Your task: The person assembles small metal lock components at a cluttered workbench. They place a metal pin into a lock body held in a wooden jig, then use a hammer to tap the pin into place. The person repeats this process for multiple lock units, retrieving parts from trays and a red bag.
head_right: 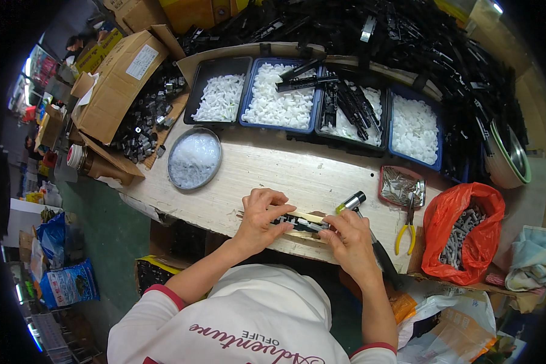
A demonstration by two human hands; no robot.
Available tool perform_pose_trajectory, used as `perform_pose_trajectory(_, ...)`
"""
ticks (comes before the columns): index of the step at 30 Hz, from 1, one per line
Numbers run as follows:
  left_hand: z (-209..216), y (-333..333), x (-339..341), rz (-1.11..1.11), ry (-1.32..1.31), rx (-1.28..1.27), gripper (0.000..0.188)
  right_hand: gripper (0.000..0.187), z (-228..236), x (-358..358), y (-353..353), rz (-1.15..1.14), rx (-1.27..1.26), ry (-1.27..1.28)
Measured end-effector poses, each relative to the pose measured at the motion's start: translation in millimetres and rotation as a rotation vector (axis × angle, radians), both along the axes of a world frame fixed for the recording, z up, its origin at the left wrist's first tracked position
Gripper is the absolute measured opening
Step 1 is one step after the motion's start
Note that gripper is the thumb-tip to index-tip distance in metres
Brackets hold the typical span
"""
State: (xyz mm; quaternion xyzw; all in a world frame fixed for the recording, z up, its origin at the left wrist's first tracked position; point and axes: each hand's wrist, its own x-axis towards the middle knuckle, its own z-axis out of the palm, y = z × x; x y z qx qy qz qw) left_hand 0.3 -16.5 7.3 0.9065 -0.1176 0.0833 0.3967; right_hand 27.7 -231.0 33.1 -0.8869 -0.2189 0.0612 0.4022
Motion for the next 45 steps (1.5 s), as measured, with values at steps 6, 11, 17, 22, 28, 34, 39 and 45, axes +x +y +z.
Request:
perform_pose_trajectory(6, 0, -1, 0, 0.001, 0.026, -0.002, 0.033, 0.021, 5, 2, 9, 0.074, -0.083, -0.122)
perform_pose_trajectory(11, -1, -1, -1, 0.007, 0.037, -0.016, 0.033, 0.022, 3, 3, 15, 0.091, -0.116, -0.147)
perform_pose_trajectory(17, -4, -3, -3, 0.028, -0.020, -0.061, 0.026, 0.022, 1, 2, 16, 0.058, -0.076, -0.115)
perform_pose_trajectory(22, -14, -1, -5, -0.019, -0.168, -0.037, 0.017, 0.021, -3, -1, 13, 0.073, -0.085, -0.125)
perform_pose_trajectory(28, -12, -1, -4, -0.049, -0.196, 0.040, 0.018, 0.025, -10, -3, 8, 0.119, -0.185, -0.427)
perform_pose_trajectory(34, -11, -2, -2, -0.056, -0.184, 0.051, 0.018, 0.028, -14, -7, 4, 0.230, -0.210, -0.579)
perform_pose_trajectory(39, -12, -2, -3, -0.038, -0.174, 0.034, 0.019, 0.029, -6, 6, 1, 0.327, -0.180, -0.398)
perform_pose_trajectory(45, -12, -2, -5, -0.035, -0.178, 0.023, 0.019, 0.040, -22, 71, 24, 0.030, -0.201, -0.432)
